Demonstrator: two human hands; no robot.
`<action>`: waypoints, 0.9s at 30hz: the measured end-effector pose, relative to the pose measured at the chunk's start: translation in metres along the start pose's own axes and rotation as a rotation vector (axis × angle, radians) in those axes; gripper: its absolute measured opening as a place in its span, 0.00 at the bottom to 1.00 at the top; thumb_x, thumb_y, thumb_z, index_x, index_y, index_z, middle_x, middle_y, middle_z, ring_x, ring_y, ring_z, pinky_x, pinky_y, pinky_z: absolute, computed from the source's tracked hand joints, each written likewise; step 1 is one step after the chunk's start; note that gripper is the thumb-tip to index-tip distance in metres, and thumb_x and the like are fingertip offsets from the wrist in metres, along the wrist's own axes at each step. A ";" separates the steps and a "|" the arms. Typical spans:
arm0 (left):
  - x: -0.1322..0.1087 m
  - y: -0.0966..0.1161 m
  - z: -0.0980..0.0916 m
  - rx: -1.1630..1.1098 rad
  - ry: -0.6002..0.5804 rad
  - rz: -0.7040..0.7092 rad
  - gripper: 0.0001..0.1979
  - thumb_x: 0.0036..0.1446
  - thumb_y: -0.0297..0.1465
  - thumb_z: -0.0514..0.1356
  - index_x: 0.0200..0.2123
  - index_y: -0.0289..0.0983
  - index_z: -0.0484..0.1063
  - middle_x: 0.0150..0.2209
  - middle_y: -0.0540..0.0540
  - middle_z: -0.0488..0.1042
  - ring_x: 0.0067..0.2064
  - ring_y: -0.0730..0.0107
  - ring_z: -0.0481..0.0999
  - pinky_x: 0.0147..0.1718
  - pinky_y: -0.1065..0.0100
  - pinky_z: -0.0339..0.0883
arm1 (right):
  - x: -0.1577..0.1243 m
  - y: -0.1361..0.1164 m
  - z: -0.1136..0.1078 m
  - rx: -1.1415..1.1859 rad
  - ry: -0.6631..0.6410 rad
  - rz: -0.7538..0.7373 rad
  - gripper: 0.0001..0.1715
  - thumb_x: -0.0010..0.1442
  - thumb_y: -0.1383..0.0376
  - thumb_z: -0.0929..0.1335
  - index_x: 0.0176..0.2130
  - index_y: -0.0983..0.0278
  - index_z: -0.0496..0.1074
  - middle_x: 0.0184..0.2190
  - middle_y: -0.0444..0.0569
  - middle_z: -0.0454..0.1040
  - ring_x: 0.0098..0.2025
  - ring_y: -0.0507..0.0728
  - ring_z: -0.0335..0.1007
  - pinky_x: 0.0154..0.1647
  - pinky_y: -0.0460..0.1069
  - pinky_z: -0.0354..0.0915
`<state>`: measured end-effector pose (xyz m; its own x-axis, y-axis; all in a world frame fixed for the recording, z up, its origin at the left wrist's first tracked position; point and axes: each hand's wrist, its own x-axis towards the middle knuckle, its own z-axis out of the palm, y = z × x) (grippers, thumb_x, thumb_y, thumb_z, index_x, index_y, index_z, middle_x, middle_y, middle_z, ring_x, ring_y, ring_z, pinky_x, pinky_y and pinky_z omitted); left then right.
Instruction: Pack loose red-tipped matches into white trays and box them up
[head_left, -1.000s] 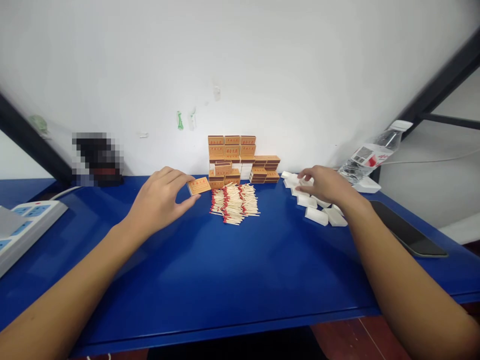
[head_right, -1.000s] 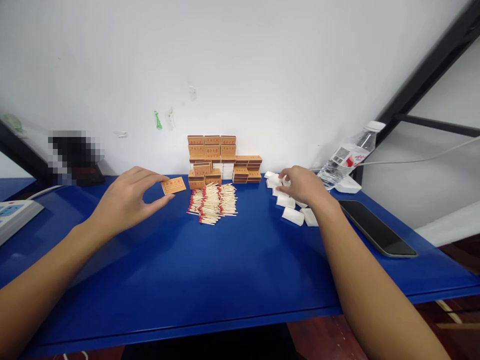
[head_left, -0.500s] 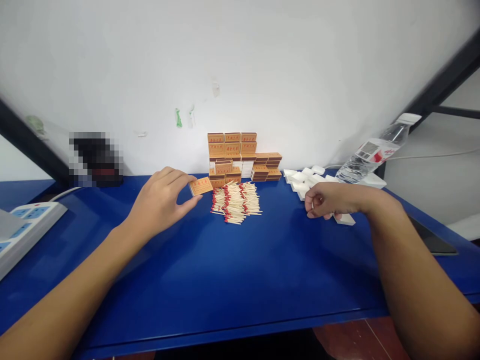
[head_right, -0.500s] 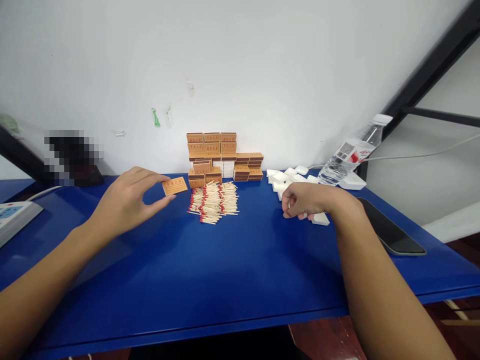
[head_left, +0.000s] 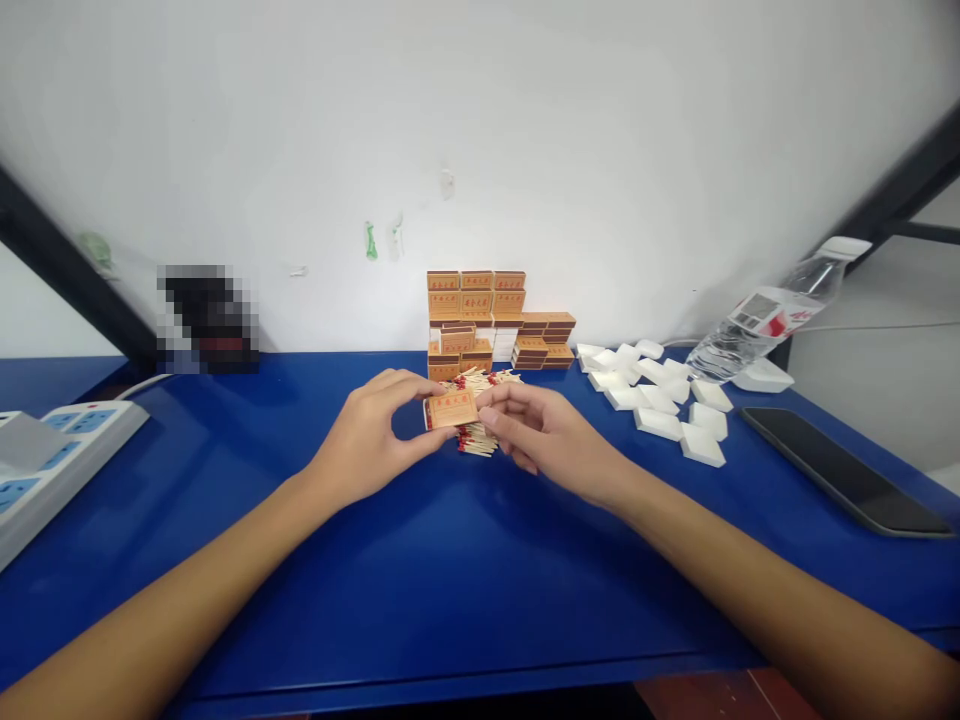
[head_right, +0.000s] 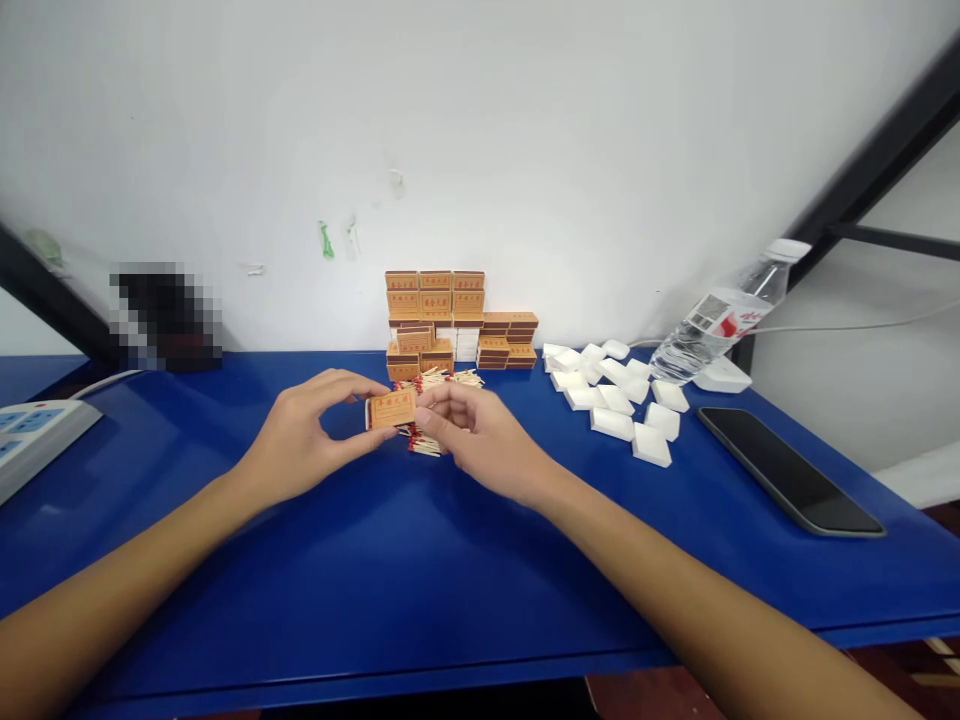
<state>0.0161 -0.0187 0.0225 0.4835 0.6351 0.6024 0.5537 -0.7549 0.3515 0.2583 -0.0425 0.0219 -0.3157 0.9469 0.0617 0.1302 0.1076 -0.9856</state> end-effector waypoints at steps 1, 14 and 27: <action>0.000 0.001 0.001 -0.018 -0.004 -0.001 0.15 0.61 0.36 0.70 0.49 0.40 0.78 0.47 0.44 0.82 0.48 0.60 0.81 0.49 0.57 0.75 | -0.001 0.001 0.004 0.041 -0.004 0.021 0.24 0.59 0.45 0.76 0.44 0.60 0.74 0.27 0.41 0.70 0.23 0.49 0.59 0.20 0.46 0.55; -0.005 0.002 0.009 -0.035 -0.018 0.063 0.20 0.61 0.38 0.72 0.54 0.40 0.77 0.48 0.43 0.82 0.48 0.60 0.81 0.49 0.57 0.77 | -0.003 0.007 -0.004 0.066 0.070 0.098 0.23 0.58 0.46 0.76 0.30 0.61 0.72 0.21 0.39 0.64 0.21 0.49 0.55 0.19 0.46 0.49; 0.000 -0.021 -0.003 0.036 -0.024 -0.097 0.18 0.61 0.43 0.70 0.51 0.42 0.80 0.47 0.45 0.84 0.43 0.60 0.80 0.45 0.57 0.75 | 0.024 0.011 -0.090 -0.157 0.393 0.119 0.21 0.58 0.50 0.74 0.28 0.61 0.68 0.22 0.41 0.65 0.21 0.49 0.55 0.20 0.47 0.52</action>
<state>0.0023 -0.0031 0.0175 0.4428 0.7088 0.5491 0.6221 -0.6839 0.3812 0.3367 0.0085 0.0264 0.0876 0.9956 0.0340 0.2953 0.0067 -0.9554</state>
